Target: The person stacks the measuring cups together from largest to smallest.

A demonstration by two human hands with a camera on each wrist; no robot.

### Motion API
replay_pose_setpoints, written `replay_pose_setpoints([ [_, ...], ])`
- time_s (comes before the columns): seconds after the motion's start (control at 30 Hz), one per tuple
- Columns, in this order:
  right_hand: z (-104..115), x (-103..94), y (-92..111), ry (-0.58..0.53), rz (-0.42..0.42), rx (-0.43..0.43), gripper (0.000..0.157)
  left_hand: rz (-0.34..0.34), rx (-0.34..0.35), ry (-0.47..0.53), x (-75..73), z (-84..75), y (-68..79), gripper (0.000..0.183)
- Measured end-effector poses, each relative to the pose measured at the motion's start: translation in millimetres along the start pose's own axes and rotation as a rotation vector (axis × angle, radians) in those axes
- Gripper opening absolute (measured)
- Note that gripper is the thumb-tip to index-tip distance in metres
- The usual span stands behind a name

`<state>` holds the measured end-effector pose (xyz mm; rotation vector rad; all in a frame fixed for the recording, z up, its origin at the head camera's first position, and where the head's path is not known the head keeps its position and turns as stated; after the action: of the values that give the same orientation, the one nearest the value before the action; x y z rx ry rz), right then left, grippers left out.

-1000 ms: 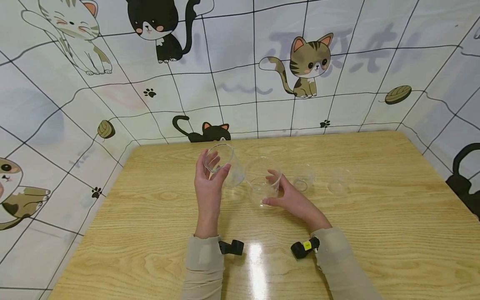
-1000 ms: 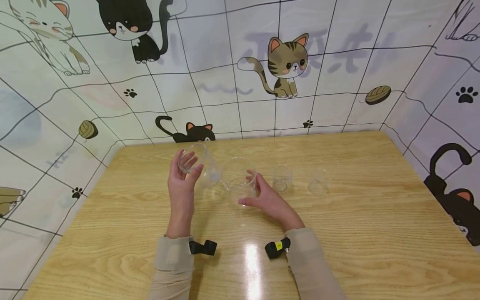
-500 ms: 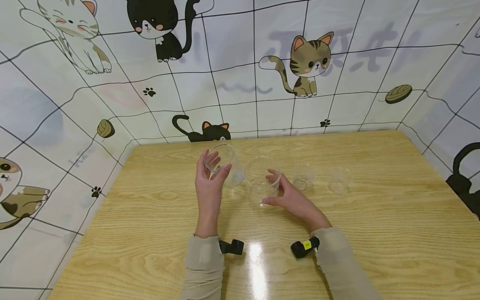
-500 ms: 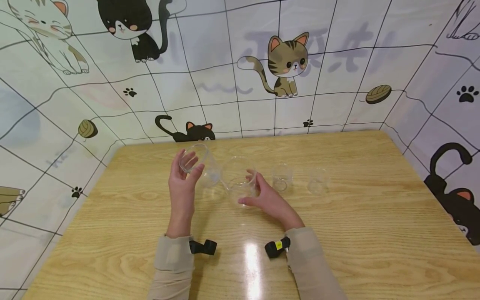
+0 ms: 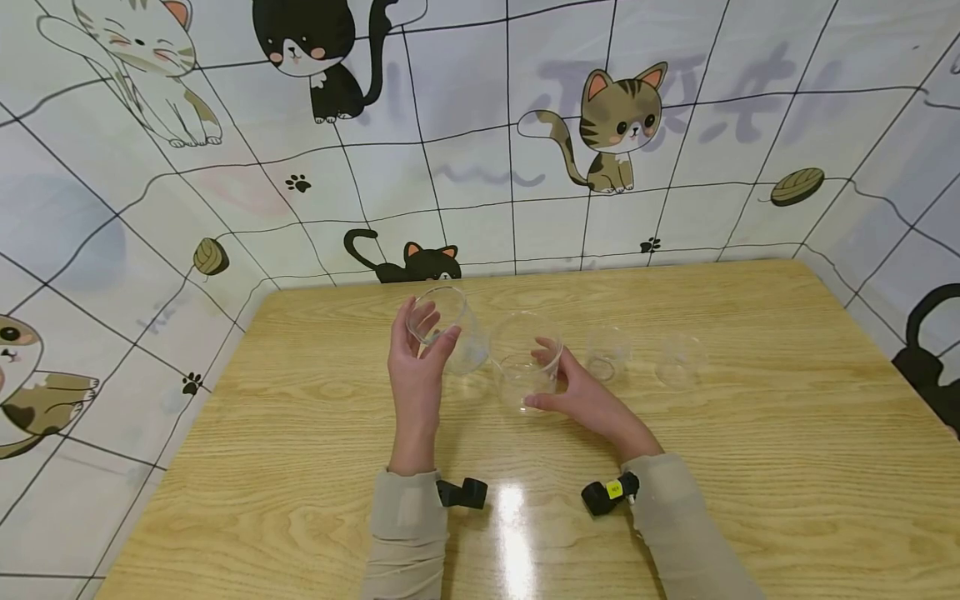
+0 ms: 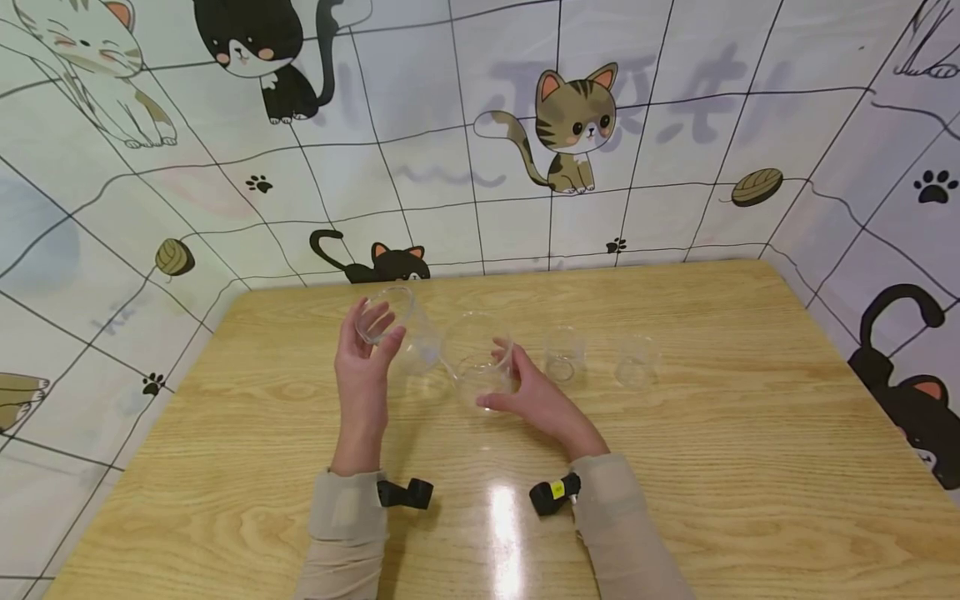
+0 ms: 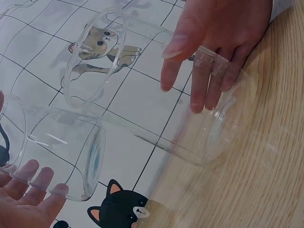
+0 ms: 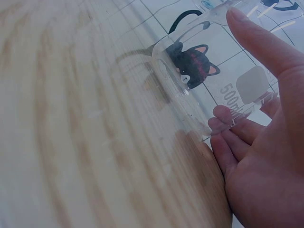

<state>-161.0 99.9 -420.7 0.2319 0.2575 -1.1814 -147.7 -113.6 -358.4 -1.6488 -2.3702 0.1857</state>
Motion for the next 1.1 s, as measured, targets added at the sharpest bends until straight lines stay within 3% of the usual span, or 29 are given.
replay_pose_setpoints([
  [0.87,0,-0.6,0,-0.008,0.003,0.003,0.082,-0.026,0.026,0.078,-0.3,-5.0,-0.3,0.066],
  [1.1,-17,1.6,-7,-0.021,-0.011,-0.013,0.082,-0.027,0.028,0.112,-1.5,-4.6,-0.7,0.066],
])
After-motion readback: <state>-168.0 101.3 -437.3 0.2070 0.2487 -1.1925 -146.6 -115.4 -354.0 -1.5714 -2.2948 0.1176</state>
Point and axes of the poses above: each hand's wrist, its own y-axis away from the middle knuckle, its own x-axis out of the palm, z = x × y, the point moved 2 cm from there along -y, towards the middle knuckle, and after that the axes turned 6 degrees about -z, right-handed, at the moved point
